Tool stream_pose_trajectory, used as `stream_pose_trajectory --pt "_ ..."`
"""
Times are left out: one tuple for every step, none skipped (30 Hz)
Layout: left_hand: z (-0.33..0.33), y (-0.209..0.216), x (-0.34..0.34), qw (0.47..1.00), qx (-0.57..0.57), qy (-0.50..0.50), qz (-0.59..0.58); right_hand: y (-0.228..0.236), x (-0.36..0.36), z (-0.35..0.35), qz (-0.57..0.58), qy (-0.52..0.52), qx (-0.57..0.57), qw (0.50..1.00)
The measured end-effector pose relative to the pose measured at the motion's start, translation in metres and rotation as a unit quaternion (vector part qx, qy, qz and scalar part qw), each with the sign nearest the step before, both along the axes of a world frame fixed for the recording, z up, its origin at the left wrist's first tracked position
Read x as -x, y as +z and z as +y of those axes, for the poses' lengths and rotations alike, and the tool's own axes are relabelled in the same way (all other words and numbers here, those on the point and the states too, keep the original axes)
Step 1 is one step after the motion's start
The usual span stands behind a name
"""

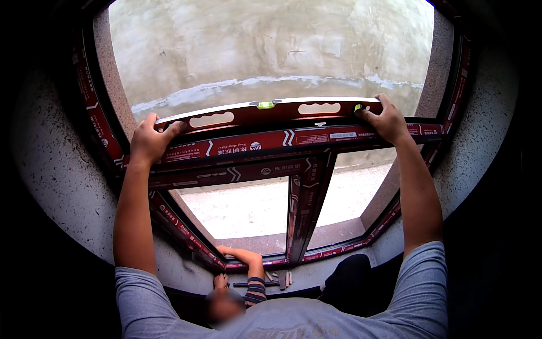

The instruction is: The person positions a level tool on the top and side edges of a window frame to check alignment. They repeatedly adjust the level and reposition it while another person works nearby on the lower frame area.

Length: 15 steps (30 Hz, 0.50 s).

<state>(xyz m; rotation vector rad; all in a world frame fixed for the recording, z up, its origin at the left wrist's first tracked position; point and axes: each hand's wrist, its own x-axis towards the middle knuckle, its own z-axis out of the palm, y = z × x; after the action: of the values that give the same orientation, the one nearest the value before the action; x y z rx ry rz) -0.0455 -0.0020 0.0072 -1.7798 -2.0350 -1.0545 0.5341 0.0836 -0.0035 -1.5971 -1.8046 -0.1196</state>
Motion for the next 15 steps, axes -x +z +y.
stream_pose_trajectory --pt "0.0006 -0.0007 -0.0004 1.000 0.000 -0.001 -0.002 0.0010 0.0005 -0.0012 0.001 0.001 0.009 1.000" --pt "0.0009 -0.0014 -0.0009 1.000 -0.001 -0.001 -0.005 0.0010 0.0012 -0.0017 0.003 0.002 0.011 1.000" --pt "0.0001 -0.0015 -0.0022 1.000 0.001 -0.002 -0.012 0.0009 0.0020 -0.0020 0.004 0.002 0.014 1.000" --pt "-0.0013 -0.0004 -0.0046 1.000 0.003 -0.004 -0.018 0.0010 0.0016 -0.0029 0.006 0.002 0.016 1.000" --pt "-0.0019 0.0000 -0.0062 1.000 0.005 -0.006 -0.025 0.0004 0.0005 -0.0028 0.002 -0.001 0.010 1.000" --pt "-0.0014 -0.0003 -0.0067 1.000 0.004 -0.007 -0.024 -0.0006 -0.0007 -0.0021 -0.002 -0.004 0.005 1.000" --pt "-0.0016 0.0004 -0.0063 1.000 0.003 -0.008 -0.024 -0.0005 -0.0011 -0.0015 -0.006 -0.006 -0.001 1.000" --pt "-0.0012 0.0008 -0.0059 1.000 0.002 -0.008 -0.023 -0.0001 -0.0014 -0.0018 -0.006 -0.007 -0.006 1.000" --pt "-0.0001 0.0012 -0.0048 1.000 0.000 -0.011 -0.021 0.0003 -0.0016 -0.0023 -0.007 -0.008 -0.011 1.000" --pt "0.0002 0.0001 -0.0020 1.000 0.000 -0.012 -0.020 -0.0014 0.0000 -0.0014 -0.008 -0.007 -0.014 1.000" --pt "0.0002 -0.0011 -0.0003 1.000 -0.001 -0.013 -0.018 -0.0006 0.0017 -0.0018 -0.002 0.001 -0.001 1.000" --pt "-0.0010 -0.0017 0.0001 1.000 -0.002 -0.013 -0.017 0.0024 0.0037 -0.0031 0.004 0.009 0.011 1.000" --pt "-0.0007 -0.0012 -0.0012 1.000 -0.005 -0.016 -0.016 0.0045 0.0032 -0.0044 0.009 0.015 0.022 1.000" --pt "-0.0001 -0.0012 -0.0022 1.000 -0.007 -0.018 -0.016 0.0036 0.0023 -0.0039 0.007 0.011 0.018 1.000" --pt "0.0011 -0.0019 -0.0023 1.000 -0.006 -0.017 -0.018 0.0021 0.0015 -0.0029 0.006 0.007 0.015 1.000"
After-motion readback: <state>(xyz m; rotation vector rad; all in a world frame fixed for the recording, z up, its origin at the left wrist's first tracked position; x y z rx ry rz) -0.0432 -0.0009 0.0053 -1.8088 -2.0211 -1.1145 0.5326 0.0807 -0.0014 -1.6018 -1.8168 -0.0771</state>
